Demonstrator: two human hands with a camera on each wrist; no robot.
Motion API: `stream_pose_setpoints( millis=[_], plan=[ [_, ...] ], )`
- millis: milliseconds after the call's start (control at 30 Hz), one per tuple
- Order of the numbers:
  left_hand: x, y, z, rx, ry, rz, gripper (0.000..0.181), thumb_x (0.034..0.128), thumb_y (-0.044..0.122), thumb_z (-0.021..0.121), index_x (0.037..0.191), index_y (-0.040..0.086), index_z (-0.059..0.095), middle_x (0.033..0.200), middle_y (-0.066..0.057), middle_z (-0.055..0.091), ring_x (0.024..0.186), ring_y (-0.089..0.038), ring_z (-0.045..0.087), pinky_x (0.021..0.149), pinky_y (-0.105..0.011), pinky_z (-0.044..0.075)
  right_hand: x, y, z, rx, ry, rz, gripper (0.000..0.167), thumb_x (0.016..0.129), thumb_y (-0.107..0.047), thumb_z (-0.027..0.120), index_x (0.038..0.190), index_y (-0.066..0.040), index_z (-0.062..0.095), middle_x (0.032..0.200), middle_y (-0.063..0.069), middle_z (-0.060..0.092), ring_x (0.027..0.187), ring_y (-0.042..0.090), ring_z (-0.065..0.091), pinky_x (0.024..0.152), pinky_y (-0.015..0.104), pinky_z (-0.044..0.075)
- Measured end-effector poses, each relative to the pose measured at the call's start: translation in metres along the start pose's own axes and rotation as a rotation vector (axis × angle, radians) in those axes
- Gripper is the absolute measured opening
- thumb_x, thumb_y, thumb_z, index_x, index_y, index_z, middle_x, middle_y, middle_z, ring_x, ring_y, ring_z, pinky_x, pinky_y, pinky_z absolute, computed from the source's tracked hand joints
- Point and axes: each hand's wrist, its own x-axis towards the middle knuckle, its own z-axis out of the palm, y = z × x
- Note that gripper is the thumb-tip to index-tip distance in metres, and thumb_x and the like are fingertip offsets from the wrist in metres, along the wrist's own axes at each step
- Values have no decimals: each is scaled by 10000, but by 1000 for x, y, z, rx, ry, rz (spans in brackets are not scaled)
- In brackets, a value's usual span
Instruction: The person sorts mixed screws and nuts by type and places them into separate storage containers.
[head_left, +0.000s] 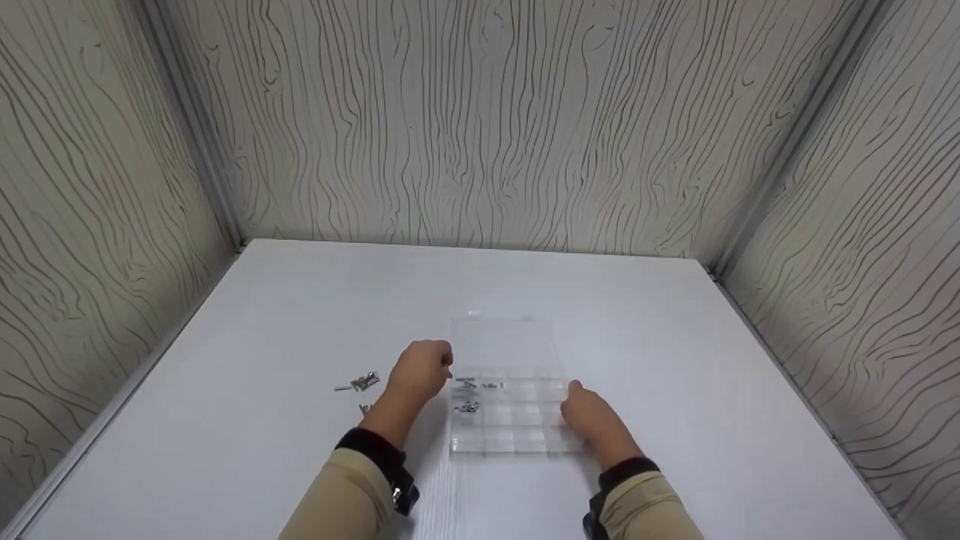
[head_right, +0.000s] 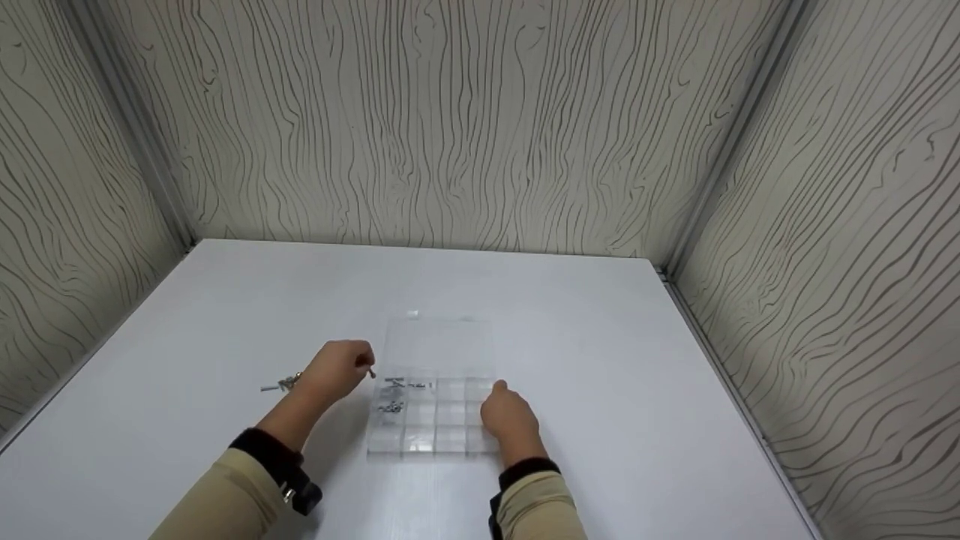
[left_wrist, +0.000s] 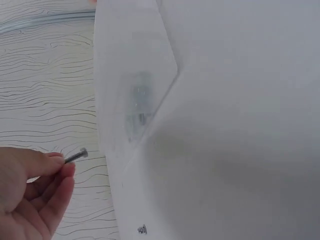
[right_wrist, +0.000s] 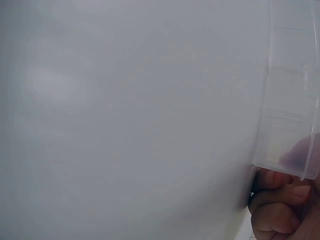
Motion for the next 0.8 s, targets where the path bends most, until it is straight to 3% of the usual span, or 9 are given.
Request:
stream_pose_setpoints(
  millis=[233,400,600,800],
  plan=[
    [3,12,16,-9,-8,34,106,803,10,632,844,108,630,810,-24,611,800,-166,591,712,-295,509,2,1,1,1,-11,12,440,894,-66,387,1258,176,335,1071,338,541,1011,426,537,873,501,437],
    [2,15,22,30,-68,-9,89,799,43,640,860,108,637,822,-14,614,824,-160,594,740,-291,509,1,0,1,14,-46,50,484,924,-80,368,1324,170,261,1219,360,454,1144,451,449,946,513,395],
    [-1,13,23,77,-90,19,121,791,34,646,892,101,654,846,-12,626,857,-165,600,771,-297,509,0,-2,0,30,-46,75,486,925,-83,359,1333,160,255,1235,355,443,1133,444,460,922,503,415],
    [-4,7,13,82,-75,59,148,796,-13,600,883,98,646,867,-21,605,875,-183,589,788,-312,504,1,-2,0,28,-38,62,462,927,-84,362,1313,158,287,1190,345,481,1096,431,492,916,504,421]
  ],
)
